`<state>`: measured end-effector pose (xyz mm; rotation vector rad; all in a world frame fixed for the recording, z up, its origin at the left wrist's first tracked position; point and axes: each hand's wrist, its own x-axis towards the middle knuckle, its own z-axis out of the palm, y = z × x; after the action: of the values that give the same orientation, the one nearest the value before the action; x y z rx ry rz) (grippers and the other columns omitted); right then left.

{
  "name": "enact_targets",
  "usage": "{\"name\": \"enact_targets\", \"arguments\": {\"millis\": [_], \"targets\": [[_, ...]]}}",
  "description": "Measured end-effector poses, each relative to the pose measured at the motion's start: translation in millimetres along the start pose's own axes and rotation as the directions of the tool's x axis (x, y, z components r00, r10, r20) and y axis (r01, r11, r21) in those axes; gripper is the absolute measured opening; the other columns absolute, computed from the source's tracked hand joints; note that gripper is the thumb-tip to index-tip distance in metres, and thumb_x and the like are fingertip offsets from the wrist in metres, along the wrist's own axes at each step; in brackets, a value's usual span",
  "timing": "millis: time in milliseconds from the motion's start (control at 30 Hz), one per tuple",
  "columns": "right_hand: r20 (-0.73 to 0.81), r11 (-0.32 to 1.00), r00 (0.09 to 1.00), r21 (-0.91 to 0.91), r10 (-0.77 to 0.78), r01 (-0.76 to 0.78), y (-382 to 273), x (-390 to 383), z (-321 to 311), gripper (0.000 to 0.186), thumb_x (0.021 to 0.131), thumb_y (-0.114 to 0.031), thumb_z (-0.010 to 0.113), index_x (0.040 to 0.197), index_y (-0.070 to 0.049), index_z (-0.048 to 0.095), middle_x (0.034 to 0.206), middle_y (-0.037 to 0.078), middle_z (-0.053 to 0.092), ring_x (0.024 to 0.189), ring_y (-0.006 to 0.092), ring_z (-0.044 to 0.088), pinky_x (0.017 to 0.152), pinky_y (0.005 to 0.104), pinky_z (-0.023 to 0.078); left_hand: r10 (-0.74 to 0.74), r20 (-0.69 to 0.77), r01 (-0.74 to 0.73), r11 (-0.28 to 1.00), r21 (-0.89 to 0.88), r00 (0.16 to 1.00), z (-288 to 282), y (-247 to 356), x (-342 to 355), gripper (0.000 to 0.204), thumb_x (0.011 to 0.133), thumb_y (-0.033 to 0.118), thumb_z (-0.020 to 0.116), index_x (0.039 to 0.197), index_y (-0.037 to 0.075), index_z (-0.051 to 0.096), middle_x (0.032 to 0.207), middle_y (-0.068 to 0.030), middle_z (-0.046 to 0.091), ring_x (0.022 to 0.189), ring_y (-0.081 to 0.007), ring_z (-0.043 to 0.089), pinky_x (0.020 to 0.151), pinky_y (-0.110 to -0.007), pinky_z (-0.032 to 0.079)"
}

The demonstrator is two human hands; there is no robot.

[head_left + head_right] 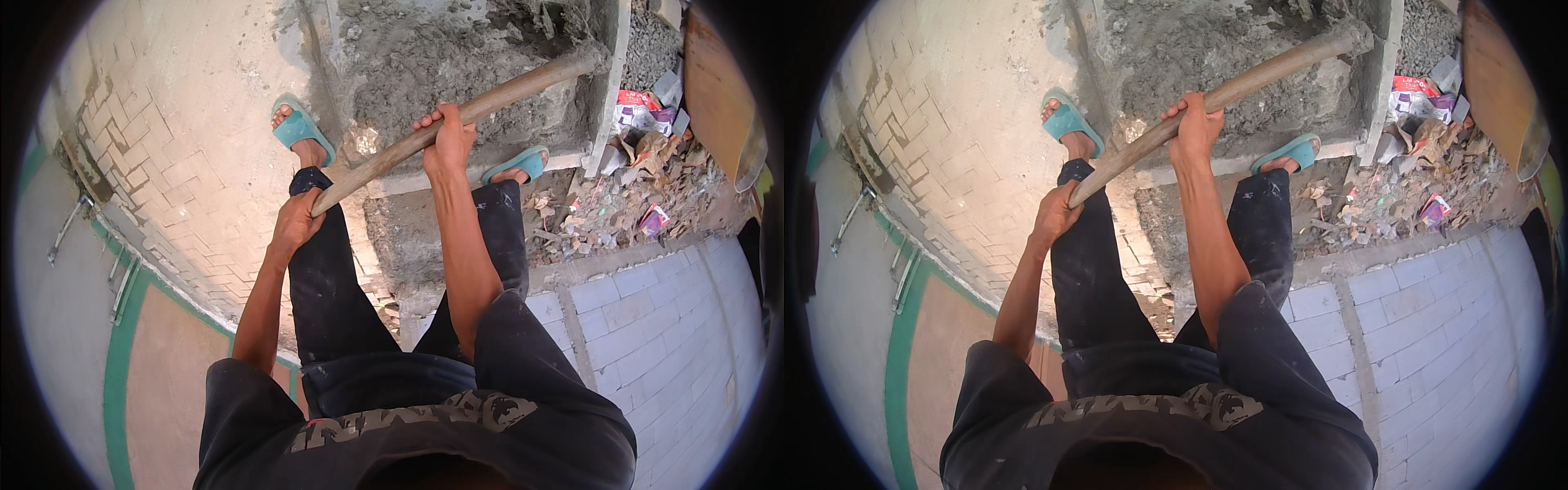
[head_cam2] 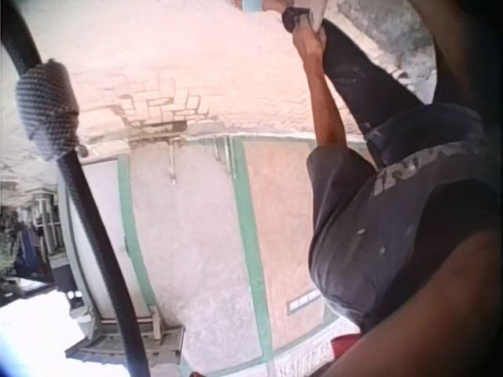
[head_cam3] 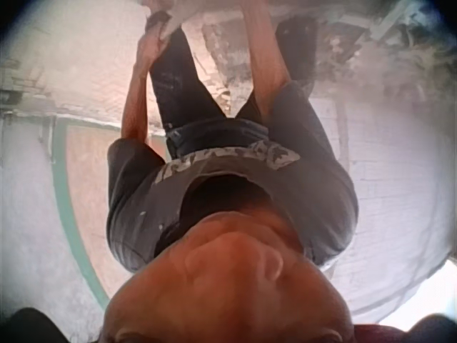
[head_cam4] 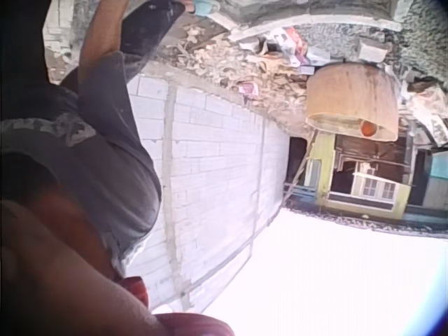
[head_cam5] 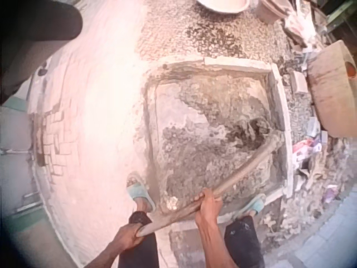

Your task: The person uses a wooden handle to stir wet cement in a small square form, then walks to a large water container and scoops water with a small orange bowl. They walk to a pile of dry cement, pick up a pink plastic tray, and use a shovel to fill the tray with dry cement.

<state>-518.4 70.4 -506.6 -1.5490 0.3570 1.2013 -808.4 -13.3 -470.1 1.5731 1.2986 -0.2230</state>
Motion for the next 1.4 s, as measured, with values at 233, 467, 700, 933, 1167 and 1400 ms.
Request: {"name": "enact_targets", "arguments": {"millis": [233, 467, 700, 933, 1167, 1400], "targets": [[0.095, 0.953, 0.990, -0.275, -0.108, 0.131, -117, 188, -48, 0.013, 0.090, -0.005, 0.058, 0.087, 0.000, 0.046, 0.066, 0.008, 0.051, 0.051, 0.0182, 0.052, 0.045, 0.0358, 0.049, -0.139, 0.025, 0.140, 0.939, -0.313, 0.990, 118, 169, 102, 0.028, 0.086, 0.021, 0.066, 0.104, 0.003, 0.056, 0.083, -0.0239, 0.067, 0.082, -0.0444, 0.066, 0.071, -0.049, 0.052], [-0.180, 0.741, 0.928, -0.561, 0.326, -0.369, 29, 213, -140, 0.015, 0.089, -0.004, 0.059, 0.078, 0.003, 0.053, 0.060, 0.010, 0.052, 0.044, 0.0213, 0.050, 0.040, 0.0375, 0.046, -0.425, 0.142, 0.448, 0.850, -0.277, 0.894, 177, 181, 38, 0.025, 0.081, 0.018, 0.065, 0.098, 0.002, 0.056, 0.085, -0.0262, 0.067, 0.084, -0.0457, 0.066, 0.075, -0.051, 0.052], [-0.144, 0.846, 0.926, -0.376, 0.349, -0.378, 82, 44, -186, 0.017, 0.087, -0.010, 0.060, 0.091, -0.004, 0.045, 0.064, 0.005, 0.048, 0.046, 0.0138, 0.048, 0.039, 0.0320, 0.043, -0.579, 0.242, 0.619, 0.771, -0.150, 0.779, 186, 172, -109, 0.020, 0.084, 0.012, 0.065, 0.097, 0.001, 0.056, 0.077, -0.0237, 0.065, 0.073, -0.0390, 0.069, 0.067, -0.046, 0.052], [-0.151, 0.948, 0.981, -0.273, 0.125, -0.162, -43, 37, -227, 0.019, 0.087, -0.009, 0.060, 0.096, -0.001, 0.046, 0.063, 0.005, 0.049, 0.043, 0.0138, 0.048, 0.037, 0.0311, 0.042, -0.404, 0.298, 0.452, 0.885, -0.110, 0.865, 222, 203, -92, 0.030, 0.084, 0.015, 0.067, 0.109, 0.005, 0.053, 0.079, -0.0254, 0.066, 0.079, -0.0448, 0.067, 0.069, -0.051, 0.053], [-0.142, 0.976, 0.989, -0.217, -0.029, -0.002, -197, 272, -282, 0.011, 0.088, -0.004, 0.058, 0.082, 0.003, 0.052, 0.062, 0.007, 0.049, 0.046, 0.0171, 0.049, 0.041, 0.0330, 0.046, -0.123, 0.204, 0.156, 0.976, -0.155, 0.971, 257, 312, 136, 0.029, 0.083, 0.020, 0.066, 0.104, 0.001, 0.056, 0.084, -0.0260, 0.066, 0.084, -0.0447, 0.065, 0.073, -0.050, 0.051], [-0.240, 0.908, 0.895, -0.101, 0.375, -0.407, -12, 254, -338, 0.017, 0.097, -0.007, 0.045, 0.086, -0.001, 0.055, 0.059, 0.007, 0.046, 0.047, 0.0214, 0.048, 0.046, 0.0398, 0.048, -0.243, 0.372, 0.197, 0.968, 0.156, 0.896, 193, 256, 84, 0.029, 0.082, 0.018, 0.064, 0.103, 0.002, 0.053, 0.082, -0.0232, 0.067, 0.080, -0.0442, 0.066, 0.074, -0.052, 0.052]]}}
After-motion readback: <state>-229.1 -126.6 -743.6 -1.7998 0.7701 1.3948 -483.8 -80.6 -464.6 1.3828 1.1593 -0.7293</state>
